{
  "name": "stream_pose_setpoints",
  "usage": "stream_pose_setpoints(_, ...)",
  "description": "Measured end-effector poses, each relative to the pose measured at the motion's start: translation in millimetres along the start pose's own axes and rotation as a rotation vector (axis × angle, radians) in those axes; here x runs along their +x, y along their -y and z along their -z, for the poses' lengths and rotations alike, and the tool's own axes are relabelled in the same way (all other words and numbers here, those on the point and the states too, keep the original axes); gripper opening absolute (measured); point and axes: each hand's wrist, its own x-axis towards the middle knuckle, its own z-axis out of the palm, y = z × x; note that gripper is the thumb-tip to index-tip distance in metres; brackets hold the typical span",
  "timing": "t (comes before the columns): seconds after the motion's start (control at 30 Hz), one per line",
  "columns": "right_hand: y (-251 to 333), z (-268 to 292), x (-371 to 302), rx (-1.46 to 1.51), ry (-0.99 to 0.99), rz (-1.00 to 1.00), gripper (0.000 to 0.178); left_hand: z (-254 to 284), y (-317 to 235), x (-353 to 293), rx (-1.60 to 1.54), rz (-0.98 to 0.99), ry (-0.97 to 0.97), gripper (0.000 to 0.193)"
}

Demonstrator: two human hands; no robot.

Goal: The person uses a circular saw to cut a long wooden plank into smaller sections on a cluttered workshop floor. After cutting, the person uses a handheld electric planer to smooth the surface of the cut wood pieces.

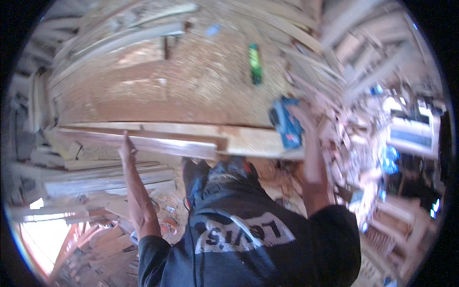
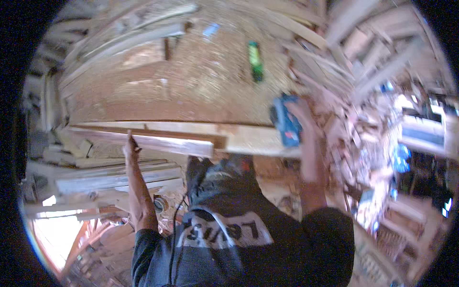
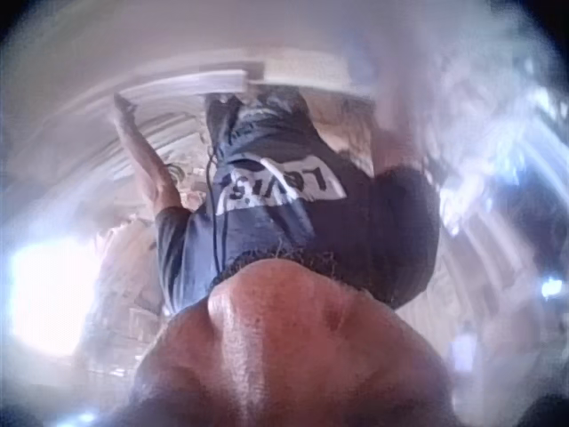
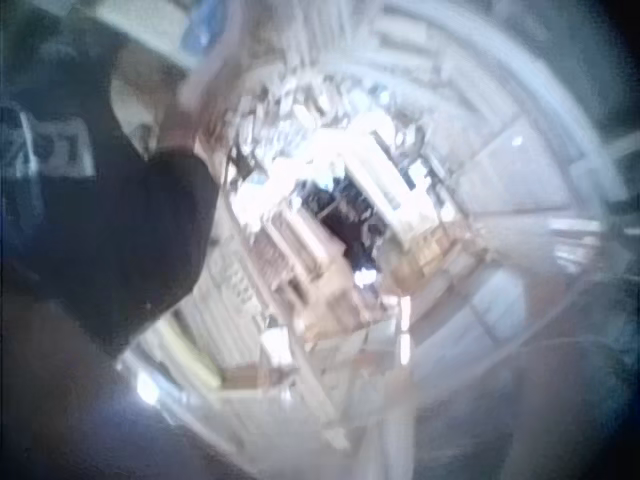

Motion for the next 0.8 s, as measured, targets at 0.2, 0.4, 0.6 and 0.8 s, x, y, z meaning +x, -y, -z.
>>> stream_pose_setpoints(0.2, -98.3, -6.1, 29.2, -0.147, -0.333, 0.243, 0.056, 46.1, -56.7, 127.0, -0.121, -0.102, -0.102, 0.046)
stream_pose_setpoints(0.4, -10.4, -81.7, -43.1, -0.503, -0.885, 0.137, 0.077, 172.0, -78.0, 259.9, -0.177, -0.134, -0.477, 0.1)
stream_pose_setpoints(0.6, -9.7, -280.4, -83.8, -0.574, -0.37, 0.035, 0.052, 175.2, -95.1, 276.9, -0.246, -0.193, -0.397, 0.094)
stream_pose_setpoints(0.8, 172.3, -370.9, -26.6, -0.395, -0.182, 0.128, 0.055, 201.9, -84.8, 269.2, -0.277, -0.079, -0.372, 0.066)
